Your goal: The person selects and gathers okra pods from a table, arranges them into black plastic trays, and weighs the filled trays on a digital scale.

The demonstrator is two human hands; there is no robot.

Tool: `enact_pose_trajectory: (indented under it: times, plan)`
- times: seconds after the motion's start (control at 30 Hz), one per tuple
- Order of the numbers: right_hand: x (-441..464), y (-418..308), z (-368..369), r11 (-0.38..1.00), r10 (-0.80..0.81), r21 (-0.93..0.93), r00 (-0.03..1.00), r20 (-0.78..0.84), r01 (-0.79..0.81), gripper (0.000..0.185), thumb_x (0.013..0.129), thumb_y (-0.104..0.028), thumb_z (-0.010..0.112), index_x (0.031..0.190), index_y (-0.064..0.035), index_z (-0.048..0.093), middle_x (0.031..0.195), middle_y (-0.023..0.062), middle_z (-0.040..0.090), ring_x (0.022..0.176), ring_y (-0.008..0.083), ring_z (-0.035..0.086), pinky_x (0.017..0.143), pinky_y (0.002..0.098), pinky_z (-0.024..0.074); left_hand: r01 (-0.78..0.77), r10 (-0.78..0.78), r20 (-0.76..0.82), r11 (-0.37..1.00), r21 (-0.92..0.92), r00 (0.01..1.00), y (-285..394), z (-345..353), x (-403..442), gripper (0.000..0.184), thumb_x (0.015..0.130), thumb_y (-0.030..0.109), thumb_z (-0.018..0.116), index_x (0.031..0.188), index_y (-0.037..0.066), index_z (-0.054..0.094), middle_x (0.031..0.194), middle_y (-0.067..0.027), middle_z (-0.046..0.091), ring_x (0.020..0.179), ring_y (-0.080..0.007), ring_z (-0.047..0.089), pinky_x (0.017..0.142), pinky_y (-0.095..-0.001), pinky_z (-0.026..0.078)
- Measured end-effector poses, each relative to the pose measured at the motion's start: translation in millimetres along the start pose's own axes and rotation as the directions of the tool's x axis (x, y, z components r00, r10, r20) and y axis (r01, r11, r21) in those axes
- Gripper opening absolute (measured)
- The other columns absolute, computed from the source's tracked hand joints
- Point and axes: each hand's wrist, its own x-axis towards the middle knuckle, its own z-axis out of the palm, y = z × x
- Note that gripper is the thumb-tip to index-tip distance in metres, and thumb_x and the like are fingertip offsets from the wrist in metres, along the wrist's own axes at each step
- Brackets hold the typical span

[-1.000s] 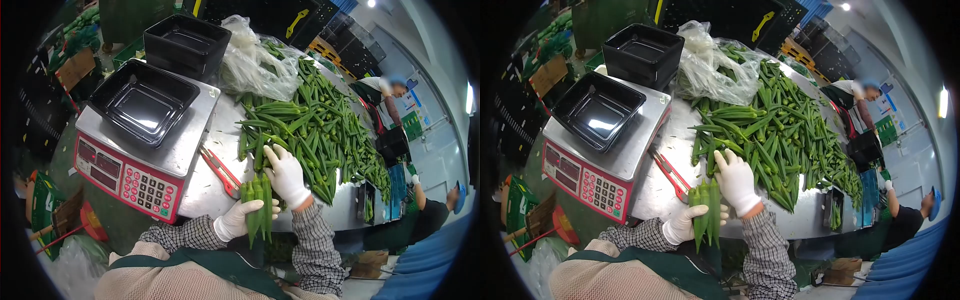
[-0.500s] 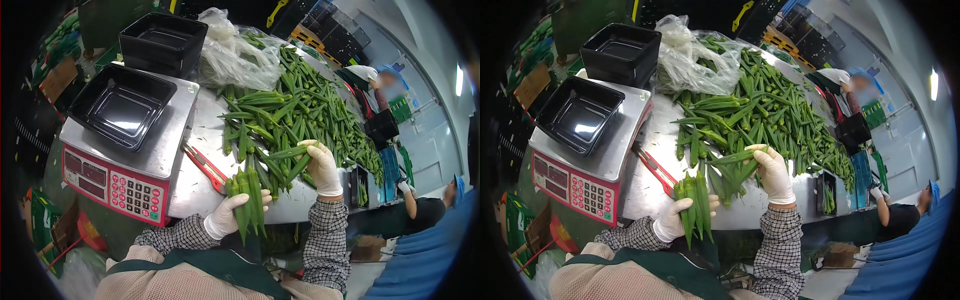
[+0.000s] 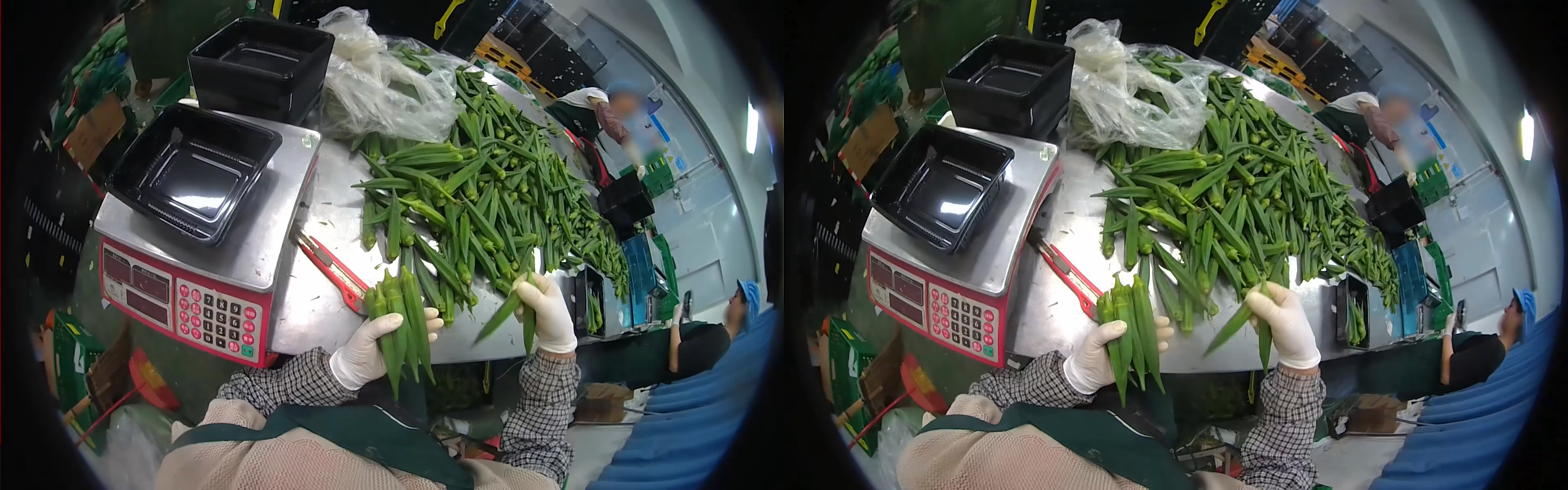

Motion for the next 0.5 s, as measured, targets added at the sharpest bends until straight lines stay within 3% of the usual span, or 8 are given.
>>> enact_pose_trajectory:
  times: [0.1, 0.2, 0.23, 0.3, 0.37, 0.4, 0.5]
  plan:
    - [-4.0, -9.4, 37.3, 0.917, 0.043, -0.399, 0.989, 0.142, 0.017, 0.021, 0.083, -0.022, 0.061, 0.083, -0.0012, 0.06, 0.068, -0.0008, 0.057, 0.06, 0.0064, 0.049, 0.053, 0.021, 0.0388, 0.042, -0.042, 0.03, 0.999, -0.009, 0.999, 0.1, 4.8, -1.1, 0.054, 0.085, 0.021, 0.053, 0.13, -0.005, 0.038, 0.13, -0.0178, 0.046, 0.121, -0.0264, 0.046, 0.103, -0.0395, 0.038]
    - [2.1, 8.6, 82.5, 0.96, -0.05, -0.262, 0.982, 0.182, 0.097, 0.023, 0.083, -0.024, 0.063, 0.086, -0.0008, 0.061, 0.071, 0.0015, 0.06, 0.063, 0.0086, 0.052, 0.058, 0.0247, 0.0426, 0.039, -0.045, 0.108, 0.998, 0.055, 0.993, 2.5, 4.0, -4.4, 0.054, 0.085, 0.02, 0.053, 0.132, -0.001, 0.037, 0.13, -0.015, 0.046, 0.118, -0.0246, 0.048, 0.1, -0.0381, 0.039]
    - [5.1, 18.4, 98.5, 0.896, -0.236, -0.36, 0.965, 0.113, 0.261, 0.023, 0.083, -0.024, 0.065, 0.087, -0.0018, 0.061, 0.071, 0.0013, 0.06, 0.063, 0.0082, 0.053, 0.058, 0.0249, 0.0435, 0.03, -0.033, 0.076, 0.999, 0.041, 0.997, 2.0, 0.2, -5.5, 0.054, 0.084, 0.02, 0.054, 0.132, 0.0, 0.037, 0.129, -0.0145, 0.047, 0.117, -0.0245, 0.049, 0.1, -0.0383, 0.039]
    - [6.2, 23.0, 113.3, 0.846, -0.344, -0.422, 0.938, 0.035, 0.325, 0.02, 0.085, -0.022, 0.064, 0.089, -0.0024, 0.061, 0.073, 0.0008, 0.06, 0.064, 0.0078, 0.053, 0.059, 0.0241, 0.0444, 0.014, -0.014, 0.019, 1.0, 0.015, 1.0, 0.8, -3.9, -4.2, 0.054, 0.084, 0.02, 0.054, 0.133, 0.003, 0.037, 0.126, -0.0137, 0.049, 0.116, -0.0243, 0.049, 0.099, -0.0386, 0.04]
    - [0.6, 9.3, 108.2, 0.958, -0.27, -0.113, 0.962, -0.048, 0.263, 0.018, 0.088, -0.019, 0.061, 0.093, -0.0024, 0.06, 0.074, -0.0001, 0.059, 0.063, 0.0063, 0.052, 0.057, 0.0216, 0.0427, -0.011, 0.011, 0.022, 1.0, 0.0, 1.0, 3.4, 4.1, -2.3, 0.054, 0.085, 0.021, 0.055, 0.132, 0.004, 0.036, 0.124, -0.0145, 0.051, 0.115, -0.0278, 0.051, 0.098, -0.0413, 0.041]
    - [5.4, 13.3, 95.7, 0.912, -0.4, -0.135, 0.913, -0.08, 0.388, 0.017, 0.091, -0.018, 0.058, 0.097, -0.0025, 0.059, 0.073, -0.0007, 0.057, 0.063, 0.0048, 0.05, 0.055, 0.0201, 0.0402, 0.001, 0.0, 0.036, 1.0, -0.015, 0.999, 3.6, 4.1, -1.6, 0.054, 0.085, 0.022, 0.055, 0.132, 0.004, 0.036, 0.123, -0.0149, 0.051, 0.115, -0.0289, 0.051, 0.098, -0.0421, 0.041]
    - [-5.4, -7.1, 80.3, 0.907, -0.42, -0.101, 0.874, -0.245, 0.408, 0.022, 0.094, -0.021, 0.052, 0.097, -0.0002, 0.059, 0.072, -0.0011, 0.055, 0.065, 0.0051, 0.049, 0.059, 0.0194, 0.0389, 0.003, -0.002, 0.039, 1.0, -0.029, 0.999, -0.4, 1.3, 0.0, 0.053, 0.087, 0.023, 0.055, 0.132, 0.003, 0.036, 0.123, -0.0158, 0.051, 0.114, -0.0322, 0.051, 0.097, -0.0444, 0.041]
